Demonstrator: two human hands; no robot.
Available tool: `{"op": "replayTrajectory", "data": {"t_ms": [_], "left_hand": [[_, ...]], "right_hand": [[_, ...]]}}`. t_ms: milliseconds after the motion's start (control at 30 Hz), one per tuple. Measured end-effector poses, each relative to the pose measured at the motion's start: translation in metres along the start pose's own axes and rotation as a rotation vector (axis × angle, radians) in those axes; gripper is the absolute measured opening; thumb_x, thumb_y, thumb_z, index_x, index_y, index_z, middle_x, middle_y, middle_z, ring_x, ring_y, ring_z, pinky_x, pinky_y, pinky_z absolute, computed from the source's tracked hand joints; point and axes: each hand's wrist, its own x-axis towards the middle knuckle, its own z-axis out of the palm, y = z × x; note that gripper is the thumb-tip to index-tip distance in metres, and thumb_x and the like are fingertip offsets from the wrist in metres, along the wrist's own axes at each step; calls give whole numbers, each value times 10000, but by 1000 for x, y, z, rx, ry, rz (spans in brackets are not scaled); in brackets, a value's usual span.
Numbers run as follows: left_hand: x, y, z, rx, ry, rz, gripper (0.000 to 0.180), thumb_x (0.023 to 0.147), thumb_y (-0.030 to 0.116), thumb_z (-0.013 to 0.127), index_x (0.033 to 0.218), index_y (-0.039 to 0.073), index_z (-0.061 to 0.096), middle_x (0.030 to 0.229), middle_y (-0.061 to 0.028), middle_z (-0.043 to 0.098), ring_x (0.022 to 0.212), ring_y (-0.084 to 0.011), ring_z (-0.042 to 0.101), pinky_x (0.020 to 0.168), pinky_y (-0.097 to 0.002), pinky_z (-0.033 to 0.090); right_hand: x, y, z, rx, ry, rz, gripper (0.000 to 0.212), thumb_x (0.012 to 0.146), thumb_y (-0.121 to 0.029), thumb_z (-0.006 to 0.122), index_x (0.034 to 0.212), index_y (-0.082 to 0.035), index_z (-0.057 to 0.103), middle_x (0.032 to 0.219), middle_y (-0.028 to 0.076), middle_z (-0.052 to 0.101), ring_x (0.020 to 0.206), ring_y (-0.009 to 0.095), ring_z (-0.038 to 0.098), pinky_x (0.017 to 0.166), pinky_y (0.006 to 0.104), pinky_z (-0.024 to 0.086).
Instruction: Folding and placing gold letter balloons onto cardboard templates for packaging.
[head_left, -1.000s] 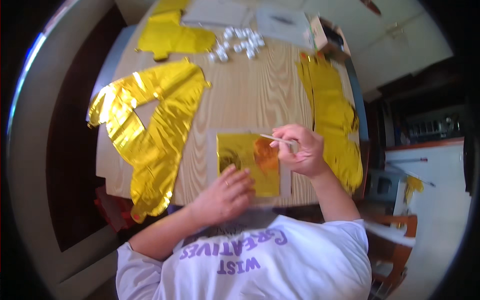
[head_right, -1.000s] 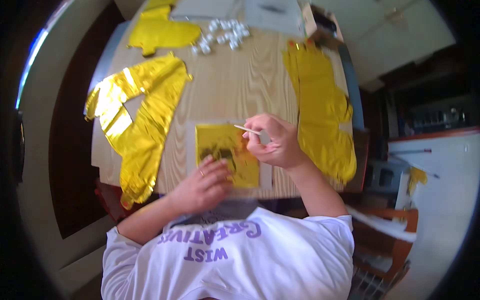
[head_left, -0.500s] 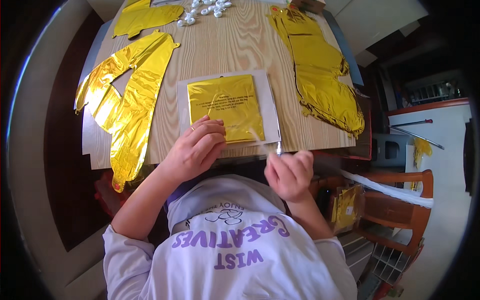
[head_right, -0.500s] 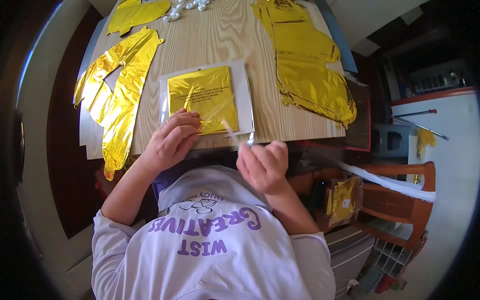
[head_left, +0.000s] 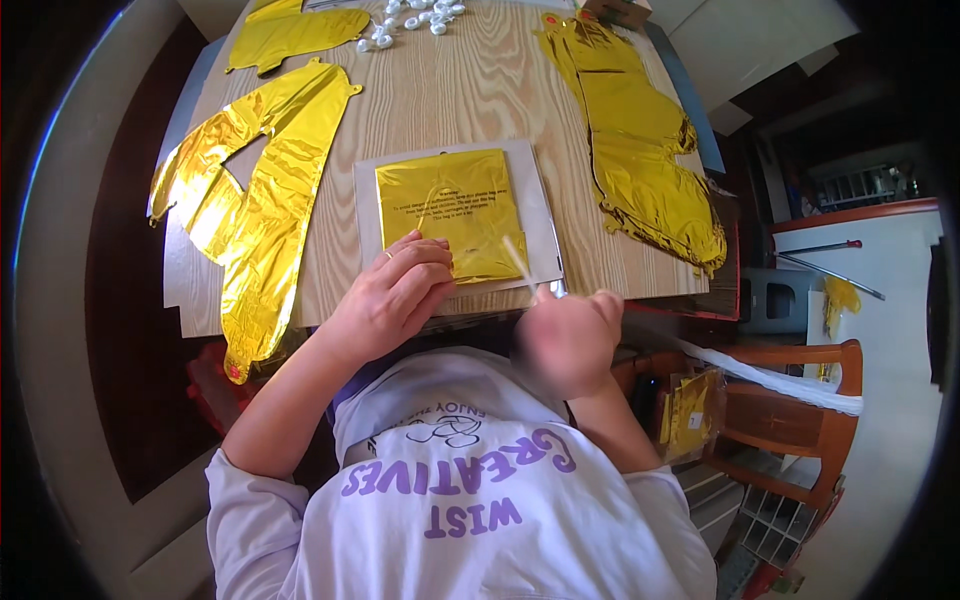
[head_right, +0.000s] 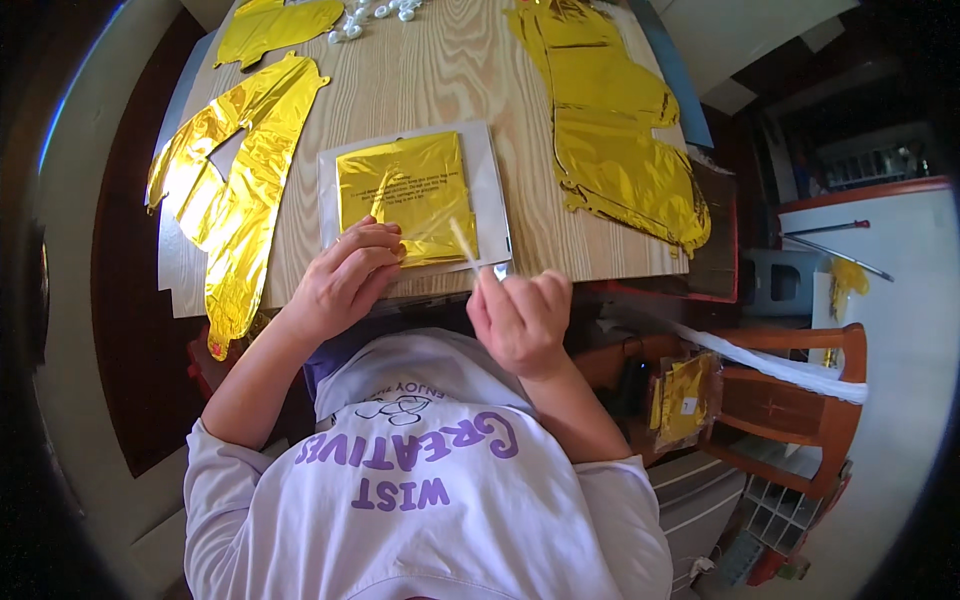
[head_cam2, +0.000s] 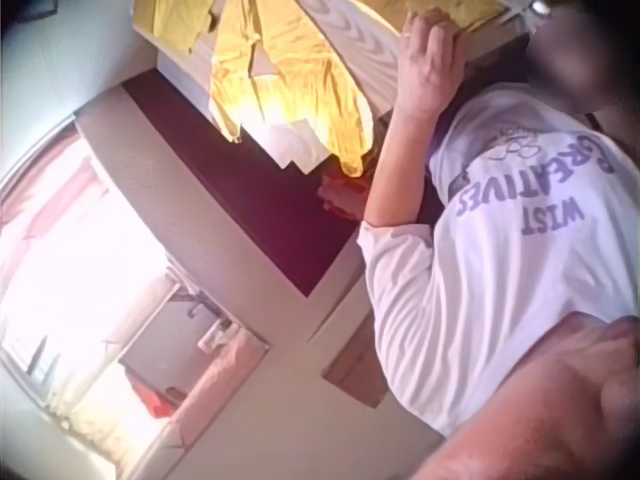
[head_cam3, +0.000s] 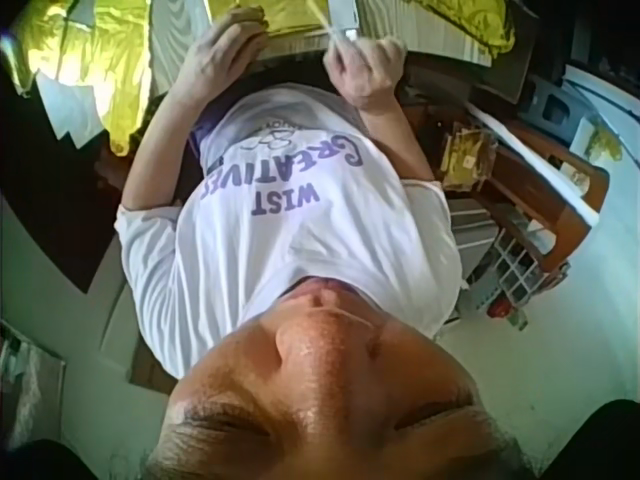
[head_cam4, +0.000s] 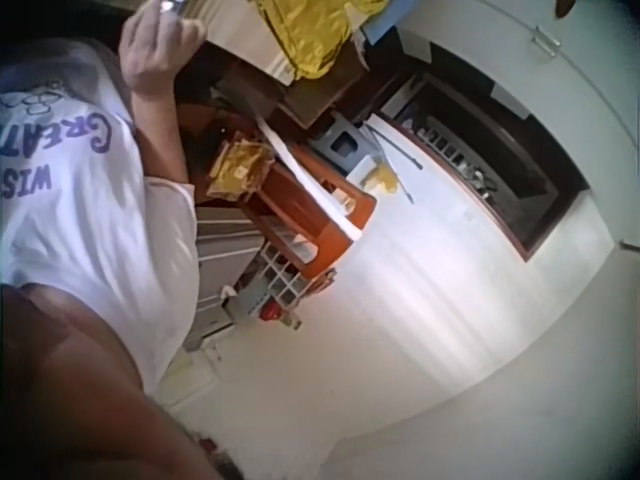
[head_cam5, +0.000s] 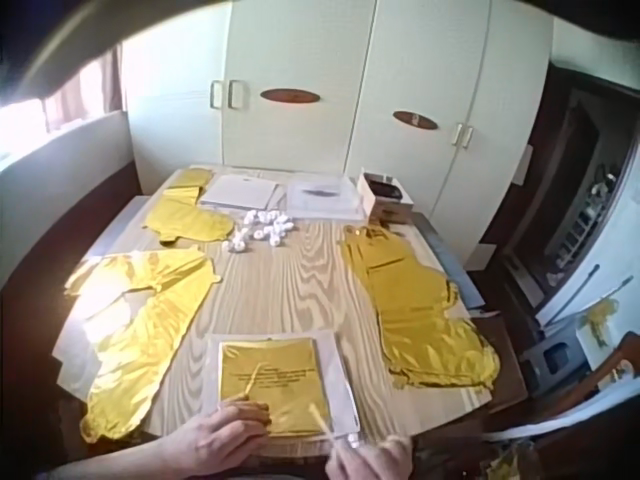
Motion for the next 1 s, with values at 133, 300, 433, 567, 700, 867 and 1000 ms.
{"op": "replayTrajectory", "data": {"t_ms": [133,300,433,567,700,867,1000], "left_hand": [[1,-1,1,18,-1,8,204,873,42,722,1045,31,613,1103,-105,636,1144,-291,635,1088,-476,469],[-1,-2,1,35,-28,20,202,863,51,733,1026,35,615,1115,-103,641,1155,-294,631,1088,-487,467],[0,-2,2,42,-52,26,210,863,39,741,1037,43,623,1113,-108,653,1172,-308,636,1089,-492,468],[3,0,1,87,-71,58,208,853,47,754,1022,45,632,1115,-110,660,1158,-311,642,1082,-493,475],[3,1,0,101,-73,63,202,841,54,765,1000,48,641,1108,-108,664,1152,-312,645,1077,-492,478],[4,1,0,117,-87,69,208,824,55,773,988,53,645,1106,-106,665,1158,-311,641,1075,-490,478],[4,1,-1,128,-106,71,230,802,66,779,988,59,645,1109,-105,663,1178,-318,631,1085,-506,461]], "right_hand": [[5,7,5,-74,-68,120,325,748,-115,822,1047,-93,694,845,38,534,754,246,534,721,398,410],[23,22,-8,204,-321,240,578,699,-189,879,1226,-108,656,1177,84,608,1047,302,584,899,421,452],[31,47,2,476,-508,196,534,726,-159,860,1230,-116,689,1305,111,609,1156,332,604,985,422,493],[40,54,5,544,-588,193,414,768,-120,841,1166,-105,731,1295,137,617,1097,312,655,895,385,555],[44,55,-1,529,-639,217,410,777,-101,834,1174,-99,731,1282,141,628,1077,281,671,833,348,577],[34,65,11,573,-566,173,409,782,-89,830,1177,-73,724,1291,139,631,988,254,704,788,310,583],[24,67,19,576,-494,204,376,780,-81,831,1141,-53,728,1263,137,650,951,265,716,784,320,583]]}}
